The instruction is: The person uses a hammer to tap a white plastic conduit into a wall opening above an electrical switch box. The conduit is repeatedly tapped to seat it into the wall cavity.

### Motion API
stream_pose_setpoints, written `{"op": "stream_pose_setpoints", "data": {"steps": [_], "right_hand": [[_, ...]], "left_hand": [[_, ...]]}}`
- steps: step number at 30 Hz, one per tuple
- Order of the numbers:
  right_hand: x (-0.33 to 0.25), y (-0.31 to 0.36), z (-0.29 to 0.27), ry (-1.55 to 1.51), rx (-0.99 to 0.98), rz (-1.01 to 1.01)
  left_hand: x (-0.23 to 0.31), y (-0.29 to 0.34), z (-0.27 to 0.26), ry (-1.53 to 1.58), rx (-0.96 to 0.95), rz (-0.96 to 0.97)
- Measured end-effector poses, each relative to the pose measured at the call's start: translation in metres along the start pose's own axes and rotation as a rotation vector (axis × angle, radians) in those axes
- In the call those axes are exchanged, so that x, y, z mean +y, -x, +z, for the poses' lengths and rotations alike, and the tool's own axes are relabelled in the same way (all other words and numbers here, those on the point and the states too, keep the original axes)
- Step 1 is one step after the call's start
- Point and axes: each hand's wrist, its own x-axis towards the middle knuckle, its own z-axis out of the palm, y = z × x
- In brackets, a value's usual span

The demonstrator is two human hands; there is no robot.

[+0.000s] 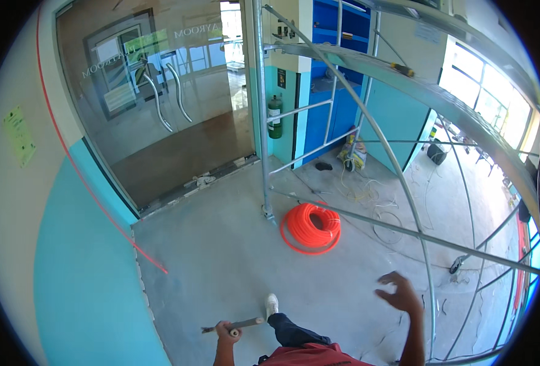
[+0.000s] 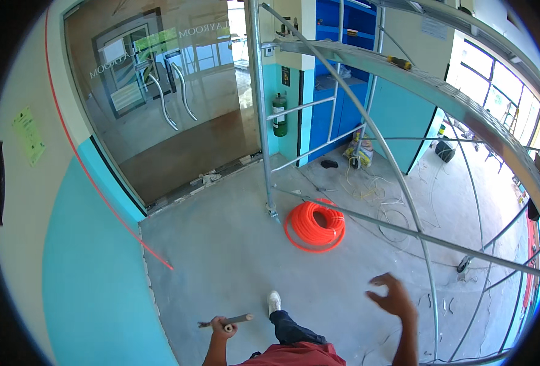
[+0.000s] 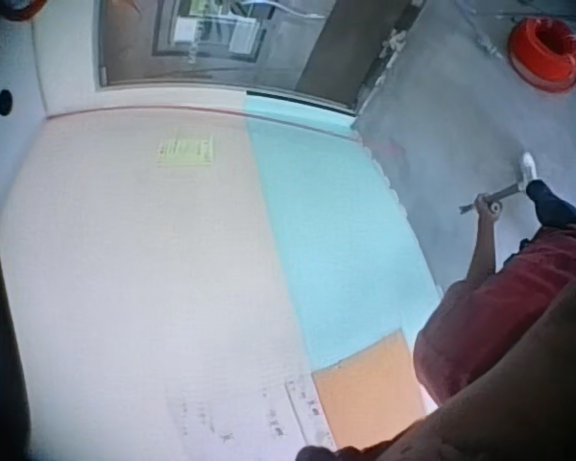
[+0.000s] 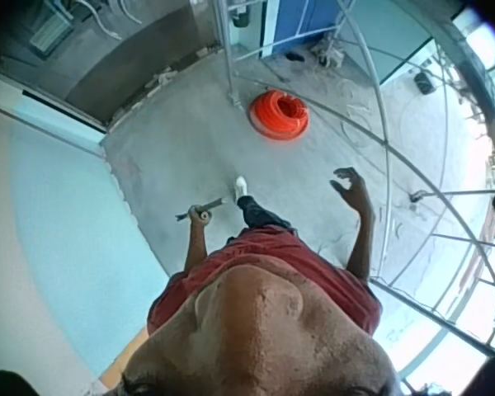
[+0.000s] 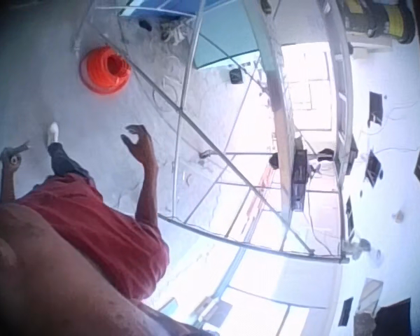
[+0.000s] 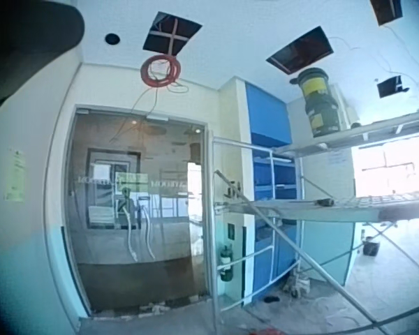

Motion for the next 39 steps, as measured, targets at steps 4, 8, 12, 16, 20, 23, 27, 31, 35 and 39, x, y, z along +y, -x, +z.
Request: {"op": "stream_pose_setpoints", "data": {"steps": [4,8,12,16,20,23,27,31,35,39], "right_hand": [[-0.052,-0.114,0.086,-0.254,-0.364,0.01],[-0.128,-0.229,0.17,-0.271,-0.67,-0.222],[-0.212,-0.322,0.247,-0.217,-0.877,-0.229],[-0.235,-0.416,0.329,-0.005,-0.761,-0.353],[-0.25,-0.51,0.387,-0.054,-0.7,-0.324],[-0.268,-0.569,0.409,-0.176,-0.668,-0.162],[-0.305,-0.644,0.383,-0.34,-0.519,-0.002],[-0.312,-0.714,0.361,-0.33,-0.298,0.132],[-0.282,-0.787,0.352,-0.443,-0.048,0.148],[-0.261,-0.854,0.333,-0.798,0.056,0.366]], "left_hand": [[0.031,-0.037,0.12,-0.195,-0.27,-0.064],[0.075,-0.032,0.231,-0.244,-0.241,0.097],[0.131,-0.093,0.297,-0.39,-0.252,0.259],[0.198,-0.143,0.371,-0.586,-0.162,0.447],[0.258,-0.152,0.471,-0.621,-0.267,0.583],[0.304,-0.176,0.535,-0.772,-0.353,0.644],[0.345,-0.194,0.633,-1.066,-0.474,0.657],[0.355,-0.216,0.73,-1.087,-0.665,0.661],[0.362,-0.247,0.82,-1.324,-0.837,0.527],[0.374,-0.273,0.906,-1.56,-1.027,0.488]]}}
